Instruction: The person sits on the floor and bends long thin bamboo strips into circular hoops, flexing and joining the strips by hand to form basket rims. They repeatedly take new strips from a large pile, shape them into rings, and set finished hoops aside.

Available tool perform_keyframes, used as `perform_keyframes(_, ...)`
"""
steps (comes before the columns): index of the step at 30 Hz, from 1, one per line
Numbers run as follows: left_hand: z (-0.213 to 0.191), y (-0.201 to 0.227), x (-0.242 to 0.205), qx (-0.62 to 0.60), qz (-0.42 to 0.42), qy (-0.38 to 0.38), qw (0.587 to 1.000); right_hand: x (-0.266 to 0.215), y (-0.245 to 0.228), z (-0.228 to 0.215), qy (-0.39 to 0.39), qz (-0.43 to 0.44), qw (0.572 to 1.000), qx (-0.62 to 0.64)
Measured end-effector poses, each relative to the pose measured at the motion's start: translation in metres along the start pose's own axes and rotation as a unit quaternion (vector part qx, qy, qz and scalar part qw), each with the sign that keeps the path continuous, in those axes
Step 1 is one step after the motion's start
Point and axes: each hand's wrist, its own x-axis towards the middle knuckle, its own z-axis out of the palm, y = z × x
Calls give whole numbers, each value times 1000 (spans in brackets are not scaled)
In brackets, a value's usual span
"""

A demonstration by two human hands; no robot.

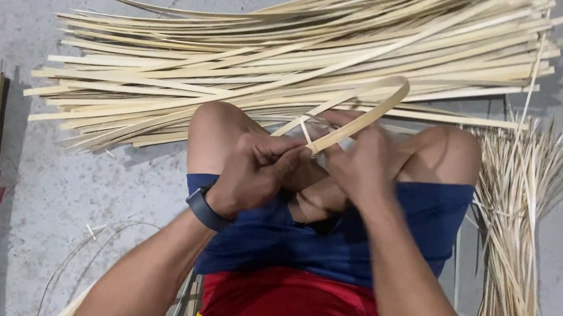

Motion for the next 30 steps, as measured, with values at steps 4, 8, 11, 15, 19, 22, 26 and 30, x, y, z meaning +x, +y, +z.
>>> perform_keyframes(4, 8, 3, 0, 20, 1, 17, 1000, 17, -50, -73, -117, 277, 954, -16)
perform_keyframes(8, 15, 6, 4, 80, 2, -9, 997, 34, -59, -74, -123, -35, 991, -39)
perform_keyframes(11, 10, 1, 6, 94, 6, 5, 996, 34, -71, -72, -183, 14, 978, 98)
perform_keyframes(15, -9, 9, 14, 8, -36, 32, 999, -27, -72, -86, -51, -93, 953, 283)
perform_keyframes(19, -6, 45, 4, -22, -57, -40, 997, -60, 19, -23, -12, 96, 782, 616)
perform_keyframes(22, 15, 62, 6, -50, -42, -159, 985, -14, 31, -14, -35, 148, 618, 771)
perform_keyframes(26, 23, 54, 0, -65, -39, -243, 967, 38, -9, -23, -222, 95, 645, 725)
perform_keyframes(30, 20, 50, 0, -37, -21, -140, 989, 52, -23, -37, -227, 120, 648, 717)
